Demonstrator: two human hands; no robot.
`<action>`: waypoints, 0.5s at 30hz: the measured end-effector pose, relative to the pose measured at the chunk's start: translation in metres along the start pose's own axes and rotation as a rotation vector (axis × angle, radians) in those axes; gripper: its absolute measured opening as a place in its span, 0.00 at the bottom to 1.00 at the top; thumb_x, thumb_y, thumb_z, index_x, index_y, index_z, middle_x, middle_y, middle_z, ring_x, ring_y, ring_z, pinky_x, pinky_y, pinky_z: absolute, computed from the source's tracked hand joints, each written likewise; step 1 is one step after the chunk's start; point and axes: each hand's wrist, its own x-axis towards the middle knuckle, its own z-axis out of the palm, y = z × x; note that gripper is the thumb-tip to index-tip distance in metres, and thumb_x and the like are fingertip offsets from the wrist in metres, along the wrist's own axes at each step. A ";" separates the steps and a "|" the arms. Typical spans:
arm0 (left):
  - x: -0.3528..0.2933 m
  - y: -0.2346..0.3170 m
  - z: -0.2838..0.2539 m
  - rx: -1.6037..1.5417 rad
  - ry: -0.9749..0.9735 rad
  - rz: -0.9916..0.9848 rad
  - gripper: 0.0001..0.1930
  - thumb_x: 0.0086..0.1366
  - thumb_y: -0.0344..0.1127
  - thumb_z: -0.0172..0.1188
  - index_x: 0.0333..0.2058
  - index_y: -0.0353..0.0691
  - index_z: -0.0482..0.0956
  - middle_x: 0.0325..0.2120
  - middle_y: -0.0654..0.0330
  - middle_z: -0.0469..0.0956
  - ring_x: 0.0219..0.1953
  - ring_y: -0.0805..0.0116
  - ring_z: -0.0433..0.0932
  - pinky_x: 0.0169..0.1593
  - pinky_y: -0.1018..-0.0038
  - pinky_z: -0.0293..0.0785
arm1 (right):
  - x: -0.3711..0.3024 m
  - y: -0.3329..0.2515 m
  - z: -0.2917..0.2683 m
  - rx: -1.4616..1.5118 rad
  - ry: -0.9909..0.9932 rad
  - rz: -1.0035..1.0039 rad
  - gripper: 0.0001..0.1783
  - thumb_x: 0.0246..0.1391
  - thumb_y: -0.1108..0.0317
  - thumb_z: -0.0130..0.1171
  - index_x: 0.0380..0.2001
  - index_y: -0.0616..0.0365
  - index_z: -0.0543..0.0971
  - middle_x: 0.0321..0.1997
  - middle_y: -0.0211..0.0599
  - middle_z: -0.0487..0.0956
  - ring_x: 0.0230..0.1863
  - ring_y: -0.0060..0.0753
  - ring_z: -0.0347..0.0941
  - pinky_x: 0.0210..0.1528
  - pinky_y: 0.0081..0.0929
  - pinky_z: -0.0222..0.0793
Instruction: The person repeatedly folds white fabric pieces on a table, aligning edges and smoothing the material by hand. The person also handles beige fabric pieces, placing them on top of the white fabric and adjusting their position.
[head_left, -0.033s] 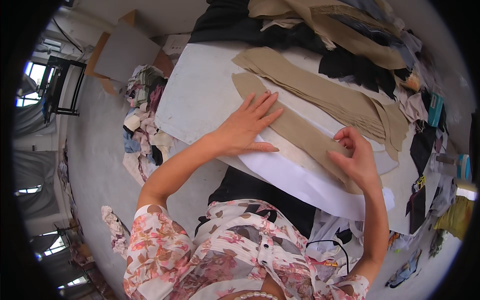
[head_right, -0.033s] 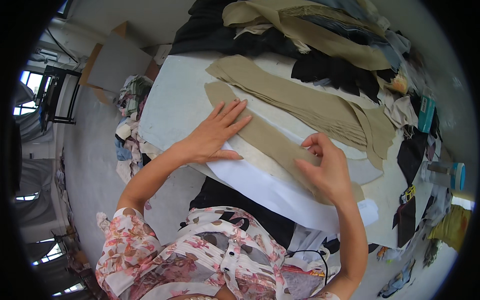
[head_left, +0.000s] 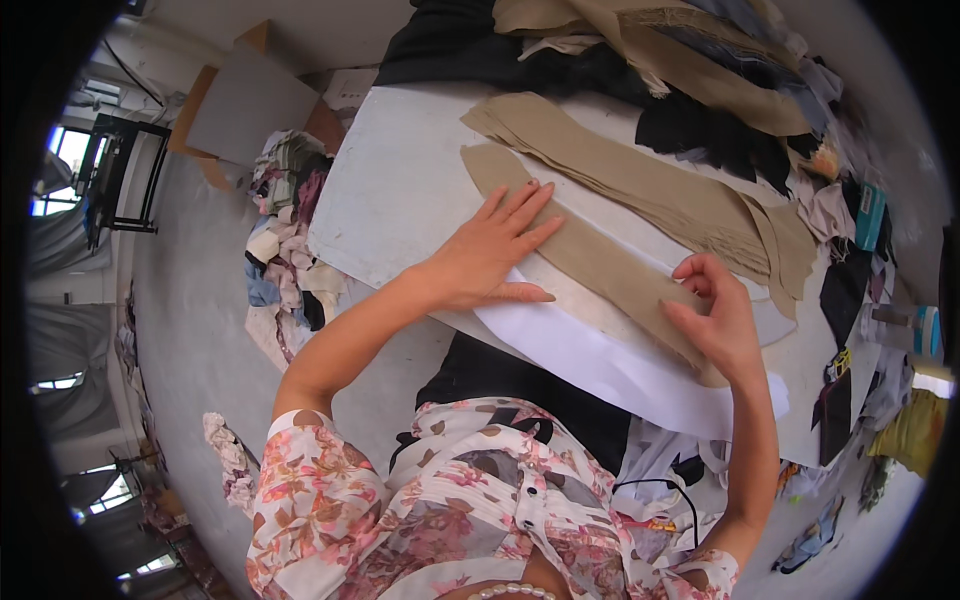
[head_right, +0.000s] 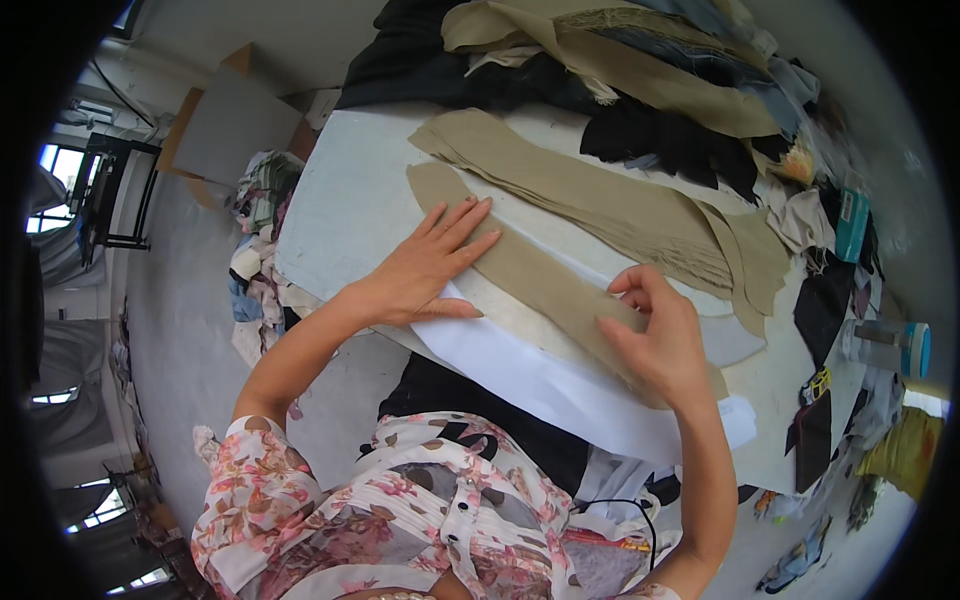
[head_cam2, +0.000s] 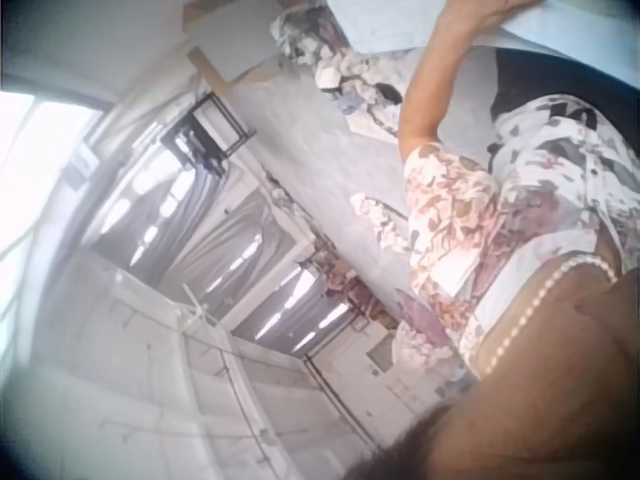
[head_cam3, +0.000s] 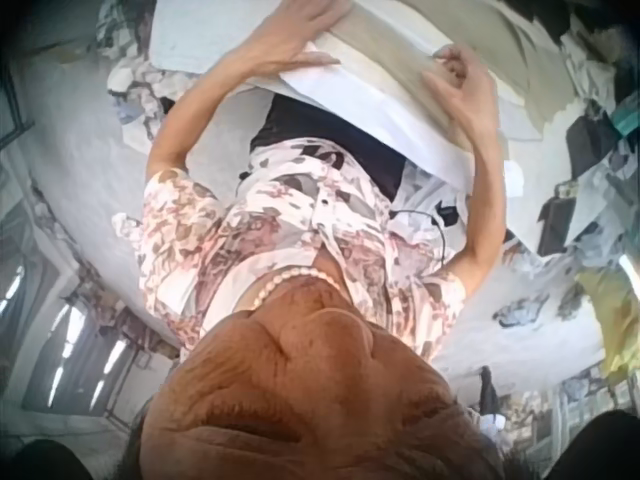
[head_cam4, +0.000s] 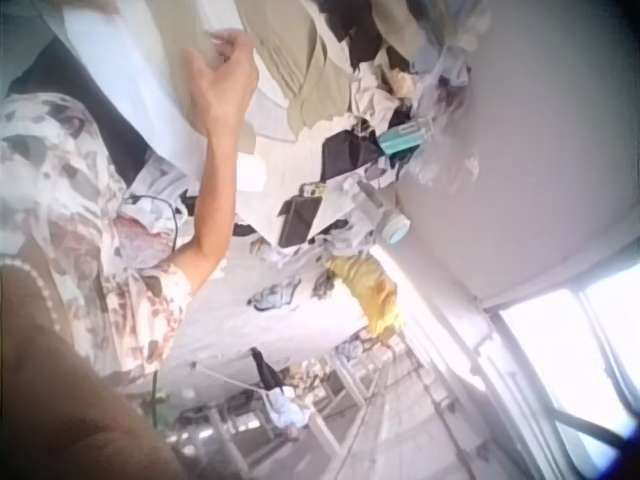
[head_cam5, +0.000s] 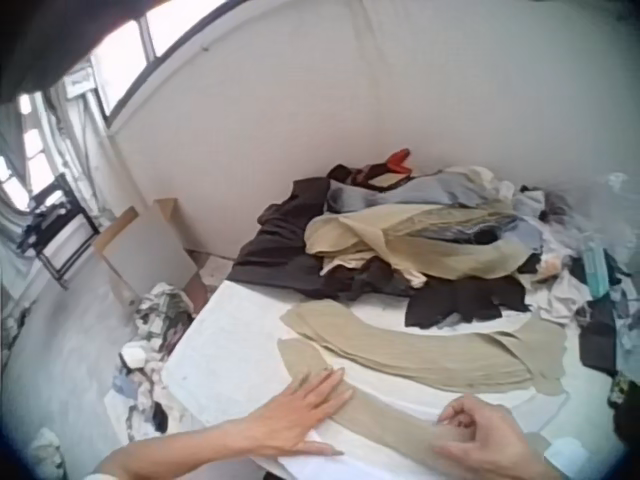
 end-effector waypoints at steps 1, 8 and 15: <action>-0.001 -0.002 0.000 -0.009 -0.002 0.006 0.50 0.60 0.74 0.42 0.67 0.38 0.55 0.70 0.45 0.42 0.72 0.48 0.40 0.72 0.53 0.34 | -0.001 0.000 -0.002 0.031 0.009 0.026 0.18 0.42 0.72 0.64 0.39 0.59 0.73 0.25 0.35 0.76 0.27 0.26 0.70 0.33 0.23 0.66; 0.000 -0.004 0.004 -0.009 -0.011 0.002 0.51 0.58 0.76 0.41 0.68 0.40 0.55 0.71 0.46 0.41 0.73 0.48 0.39 0.72 0.54 0.34 | 0.001 0.015 -0.003 -0.006 0.071 0.046 0.17 0.42 0.71 0.63 0.38 0.58 0.73 0.25 0.36 0.77 0.27 0.30 0.72 0.33 0.26 0.67; 0.002 0.008 -0.001 0.053 0.033 0.052 0.53 0.55 0.79 0.42 0.67 0.41 0.56 0.70 0.46 0.42 0.73 0.48 0.39 0.72 0.49 0.33 | 0.004 0.022 0.002 -0.116 0.093 0.068 0.19 0.41 0.70 0.66 0.39 0.57 0.74 0.27 0.37 0.77 0.29 0.37 0.73 0.34 0.30 0.68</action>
